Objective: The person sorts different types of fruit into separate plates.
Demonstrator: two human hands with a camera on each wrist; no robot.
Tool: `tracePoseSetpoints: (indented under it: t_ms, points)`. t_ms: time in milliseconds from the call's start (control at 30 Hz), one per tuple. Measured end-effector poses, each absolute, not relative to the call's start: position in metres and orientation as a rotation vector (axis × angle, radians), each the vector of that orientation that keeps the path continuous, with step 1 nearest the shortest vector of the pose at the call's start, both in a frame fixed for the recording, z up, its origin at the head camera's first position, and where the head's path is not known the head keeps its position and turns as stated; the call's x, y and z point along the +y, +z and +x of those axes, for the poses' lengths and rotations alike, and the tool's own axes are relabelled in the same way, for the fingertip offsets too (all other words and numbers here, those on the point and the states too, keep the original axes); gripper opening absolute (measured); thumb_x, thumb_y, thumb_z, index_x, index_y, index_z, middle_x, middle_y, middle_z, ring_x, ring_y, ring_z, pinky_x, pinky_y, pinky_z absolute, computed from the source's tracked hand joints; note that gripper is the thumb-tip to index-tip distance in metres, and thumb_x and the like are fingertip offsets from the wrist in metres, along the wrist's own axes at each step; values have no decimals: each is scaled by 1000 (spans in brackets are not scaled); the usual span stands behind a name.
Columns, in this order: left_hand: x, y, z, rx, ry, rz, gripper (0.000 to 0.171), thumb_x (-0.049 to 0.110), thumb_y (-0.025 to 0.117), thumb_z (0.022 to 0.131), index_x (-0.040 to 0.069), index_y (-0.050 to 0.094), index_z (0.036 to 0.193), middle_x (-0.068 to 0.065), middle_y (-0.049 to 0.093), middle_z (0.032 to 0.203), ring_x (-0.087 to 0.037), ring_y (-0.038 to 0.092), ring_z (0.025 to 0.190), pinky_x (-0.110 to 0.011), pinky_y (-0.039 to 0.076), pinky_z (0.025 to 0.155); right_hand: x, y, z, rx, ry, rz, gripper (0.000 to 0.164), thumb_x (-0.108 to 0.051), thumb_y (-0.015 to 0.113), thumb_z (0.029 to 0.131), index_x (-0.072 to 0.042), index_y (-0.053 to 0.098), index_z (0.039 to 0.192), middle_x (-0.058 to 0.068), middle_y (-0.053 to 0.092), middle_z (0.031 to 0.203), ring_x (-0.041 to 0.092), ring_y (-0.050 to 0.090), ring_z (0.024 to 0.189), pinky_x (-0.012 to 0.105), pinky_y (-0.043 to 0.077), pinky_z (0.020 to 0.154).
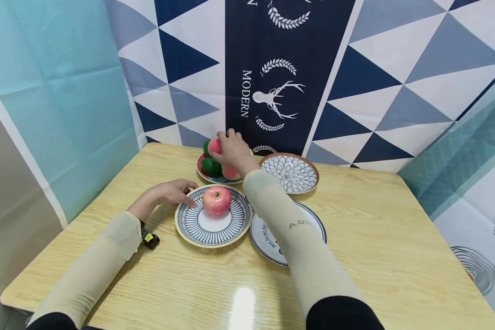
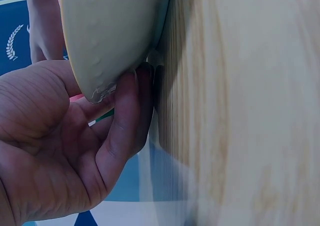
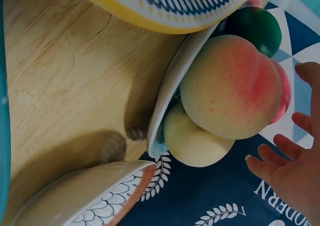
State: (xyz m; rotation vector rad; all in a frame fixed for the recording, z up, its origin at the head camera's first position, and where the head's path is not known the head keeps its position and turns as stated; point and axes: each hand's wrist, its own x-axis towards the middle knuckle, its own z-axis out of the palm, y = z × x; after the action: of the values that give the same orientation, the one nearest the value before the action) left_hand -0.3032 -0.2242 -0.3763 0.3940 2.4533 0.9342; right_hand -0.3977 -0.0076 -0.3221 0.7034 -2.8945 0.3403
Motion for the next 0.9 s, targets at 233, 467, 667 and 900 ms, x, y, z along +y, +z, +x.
tracePoseSetpoints:
  t_ms: [233,467,667,900]
  points:
    - [-226,-378,-306,2440,946,370,41,13,80,93,5,65,130,-14,66,119,-23,62,101,-31,52,80,-10,-329,-405,-2919,348,692,71,-51,68,100,-17,45,157,18,43,145,34,44,129,53,51,103]
    - [-226,-375,-307,2459,923,391,44,15,81,92,4,65,132,-14,66,123,-24,61,107,-34,51,87,-12,-331,-411,-2947,353,683,71,-53,68,99,-20,44,157,17,43,145,34,45,128,54,52,100]
    - [-227,-375,-307,2475,906,397,45,15,81,93,4,65,133,-13,66,120,-23,61,103,-31,50,82,-17,-334,-413,-2934,367,695,67,-52,68,99,-21,46,155,15,44,140,32,46,123,53,53,97]
    - [-228,-377,-306,2471,906,393,43,16,81,93,5,65,131,-13,65,120,-21,60,100,-29,50,77,-23,-337,-418,-2951,397,715,66,-47,69,100,-20,45,156,17,44,139,33,47,120,50,52,99]
